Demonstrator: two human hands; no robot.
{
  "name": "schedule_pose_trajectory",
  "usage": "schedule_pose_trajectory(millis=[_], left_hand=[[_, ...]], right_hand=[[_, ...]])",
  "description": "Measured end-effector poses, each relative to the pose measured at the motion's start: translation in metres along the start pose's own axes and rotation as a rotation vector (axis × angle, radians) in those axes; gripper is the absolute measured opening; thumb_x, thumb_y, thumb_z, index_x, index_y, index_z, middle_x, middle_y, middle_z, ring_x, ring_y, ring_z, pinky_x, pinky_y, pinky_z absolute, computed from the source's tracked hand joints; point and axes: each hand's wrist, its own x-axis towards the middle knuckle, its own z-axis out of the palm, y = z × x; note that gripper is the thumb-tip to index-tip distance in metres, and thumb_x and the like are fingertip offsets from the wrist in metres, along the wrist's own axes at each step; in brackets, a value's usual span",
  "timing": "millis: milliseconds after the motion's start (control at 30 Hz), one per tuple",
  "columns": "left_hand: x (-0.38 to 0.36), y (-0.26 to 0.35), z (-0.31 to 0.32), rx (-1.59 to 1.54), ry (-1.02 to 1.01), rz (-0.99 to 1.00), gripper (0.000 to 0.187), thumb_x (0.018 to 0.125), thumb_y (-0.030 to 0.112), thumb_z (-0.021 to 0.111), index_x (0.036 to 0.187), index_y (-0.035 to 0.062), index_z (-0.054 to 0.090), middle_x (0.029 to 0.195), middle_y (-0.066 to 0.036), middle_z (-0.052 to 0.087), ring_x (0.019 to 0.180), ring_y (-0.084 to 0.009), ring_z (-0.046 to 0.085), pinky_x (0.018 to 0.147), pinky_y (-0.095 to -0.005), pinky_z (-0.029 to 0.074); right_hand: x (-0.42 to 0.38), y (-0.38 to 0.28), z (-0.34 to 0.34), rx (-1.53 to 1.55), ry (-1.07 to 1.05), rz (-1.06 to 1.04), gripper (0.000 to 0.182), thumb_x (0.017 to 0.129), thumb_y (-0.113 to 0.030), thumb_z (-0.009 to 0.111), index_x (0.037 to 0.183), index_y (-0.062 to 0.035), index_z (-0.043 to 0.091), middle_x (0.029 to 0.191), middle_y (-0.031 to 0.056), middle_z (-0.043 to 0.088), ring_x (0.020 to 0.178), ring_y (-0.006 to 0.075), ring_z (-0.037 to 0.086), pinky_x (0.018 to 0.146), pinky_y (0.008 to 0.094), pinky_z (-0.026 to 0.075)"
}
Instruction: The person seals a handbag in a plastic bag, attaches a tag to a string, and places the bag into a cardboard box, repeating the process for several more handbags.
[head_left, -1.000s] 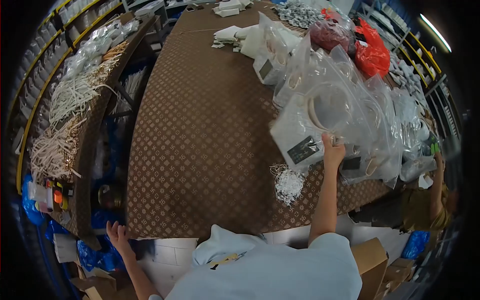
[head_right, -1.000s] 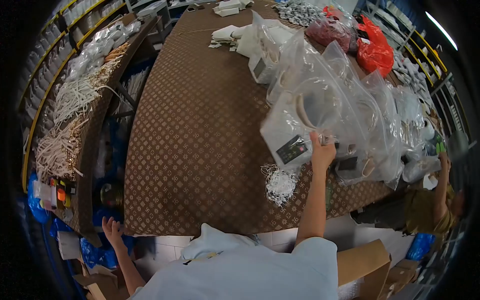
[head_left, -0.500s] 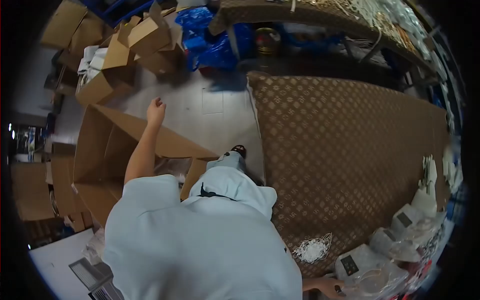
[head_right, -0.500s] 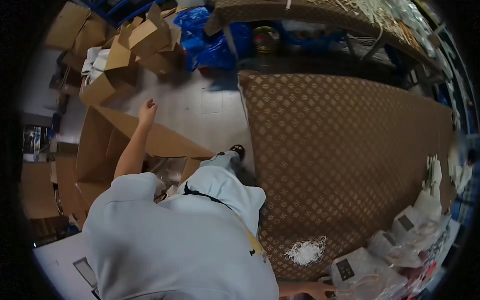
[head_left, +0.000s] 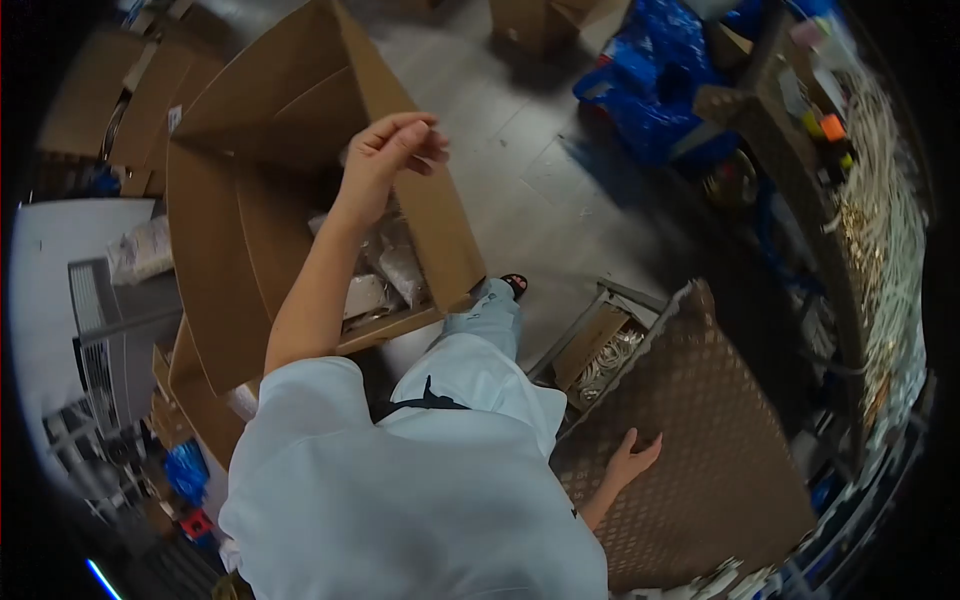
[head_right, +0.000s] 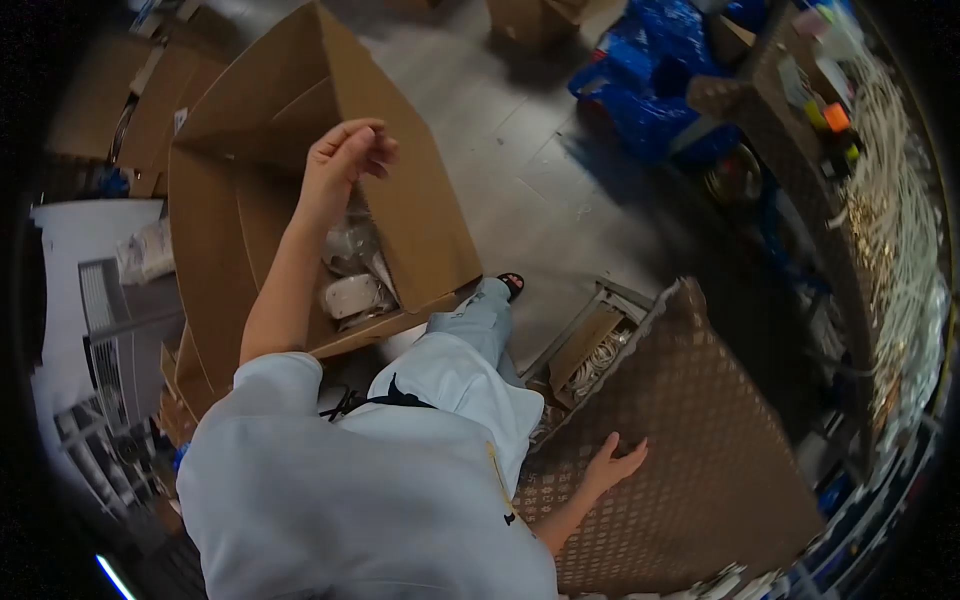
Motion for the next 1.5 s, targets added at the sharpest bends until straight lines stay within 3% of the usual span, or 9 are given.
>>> schedule_pose_trajectory(millis=[133,267,333,600,700,767,867,1333,1500], left_hand=[[-0.001,-0.108,-0.145,-0.008,0.783,-0.178,0.022,0.088,0.018,0.057,0.103,0.0041,0.062,0.09,-0.006,0.066,0.077,-0.012,0.062,0.061,-0.0236,0.048],[-0.09,-0.273,-0.201,0.69,0.65,-0.793,0.057,0.072,0.033,0.071,0.115,0.0003,0.055,0.107,-0.019,0.062,0.098,-0.0311,0.06,0.08,-0.0358,0.048],[-0.125,-0.338,-0.197,0.594,0.491,-1.078,0.077,0.065,0.042,0.074,0.121,-0.0044,0.048,0.114,-0.026,0.056,0.11,-0.0377,0.053,0.09,-0.0393,0.043],[-0.13,-0.457,-0.173,0.66,0.89,-1.258,0.085,0.065,0.047,0.074,0.123,-0.0067,0.044,0.121,-0.028,0.05,0.114,-0.0356,0.05,0.095,-0.04,0.042],[-0.142,-0.518,-0.166,0.484,0.781,-1.211,0.071,0.072,0.039,0.07,0.127,0.0006,0.044,0.117,-0.022,0.056,0.11,-0.0344,0.054,0.092,-0.0406,0.043],[-0.191,-0.615,-0.16,1.263,0.088,-0.899,0.06,0.077,0.035,0.064,0.124,0.0029,0.047,0.117,-0.02,0.055,0.11,-0.0329,0.053,0.092,-0.0411,0.043],[-0.156,-0.389,-0.123,0.879,0.526,-0.962,0.055,0.078,0.032,0.062,0.121,0.0016,0.048,0.115,-0.021,0.055,0.107,-0.0365,0.053,0.091,-0.042,0.042],[-0.311,-0.338,-0.26,0.867,0.665,-0.998,0.052,0.08,0.037,0.06,0.116,-0.0009,0.055,0.109,-0.024,0.059,0.104,-0.0374,0.054,0.088,-0.0407,0.043],[-0.313,-0.34,-0.295,0.678,0.769,-0.97,0.057,0.084,0.047,0.052,0.115,-0.0007,0.055,0.107,-0.024,0.06,0.104,-0.038,0.054,0.088,-0.0392,0.042]], right_hand=[[0.062,-0.021,0.022,-0.25,0.006,-0.01,0.071,0.085,-0.047,0.057,0.138,-0.008,0.031,0.143,0.0209,0.023,0.131,0.0369,0.024,0.102,0.0482,0.03],[0.085,-0.042,0.031,-0.39,0.057,-0.063,0.077,0.085,-0.057,0.05,0.139,-0.0067,0.03,0.143,0.0234,0.022,0.13,0.0391,0.026,0.101,0.0502,0.031],[0.085,-0.035,0.036,-0.521,0.1,-0.055,0.075,0.086,-0.057,0.047,0.14,-0.0076,0.029,0.142,0.0234,0.023,0.13,0.0393,0.024,0.101,0.0513,0.03],[0.093,-0.012,0.032,-0.558,0.185,-0.242,0.073,0.091,-0.055,0.038,0.14,-0.0018,0.026,0.143,0.0216,0.023,0.13,0.0386,0.025,0.102,0.0502,0.029],[0.1,-0.01,0.033,-0.523,0.192,-0.199,0.072,0.092,-0.053,0.037,0.139,-0.0002,0.027,0.142,0.0227,0.024,0.13,0.0379,0.025,0.102,0.0498,0.029],[0.1,-0.01,0.035,-0.558,0.191,-0.236,0.072,0.091,-0.054,0.037,0.138,-0.0005,0.028,0.141,0.0226,0.025,0.13,0.0374,0.026,0.103,0.0493,0.029],[0.097,-0.018,0.036,-0.594,0.217,-0.257,0.072,0.091,-0.055,0.037,0.138,-0.0009,0.03,0.141,0.0216,0.027,0.13,0.0359,0.027,0.103,0.0483,0.029],[0.103,-0.017,0.04,-0.617,0.296,-0.245,0.08,0.084,-0.068,0.036,0.136,-0.0079,0.037,0.139,0.0145,0.036,0.129,0.0317,0.032,0.101,0.0465,0.033],[0.097,-0.012,0.049,-0.649,0.252,-0.362,0.056,0.092,-0.043,0.048,0.132,-0.0046,0.042,0.136,0.0161,0.039,0.127,0.0328,0.035,0.1,0.0478,0.034]])
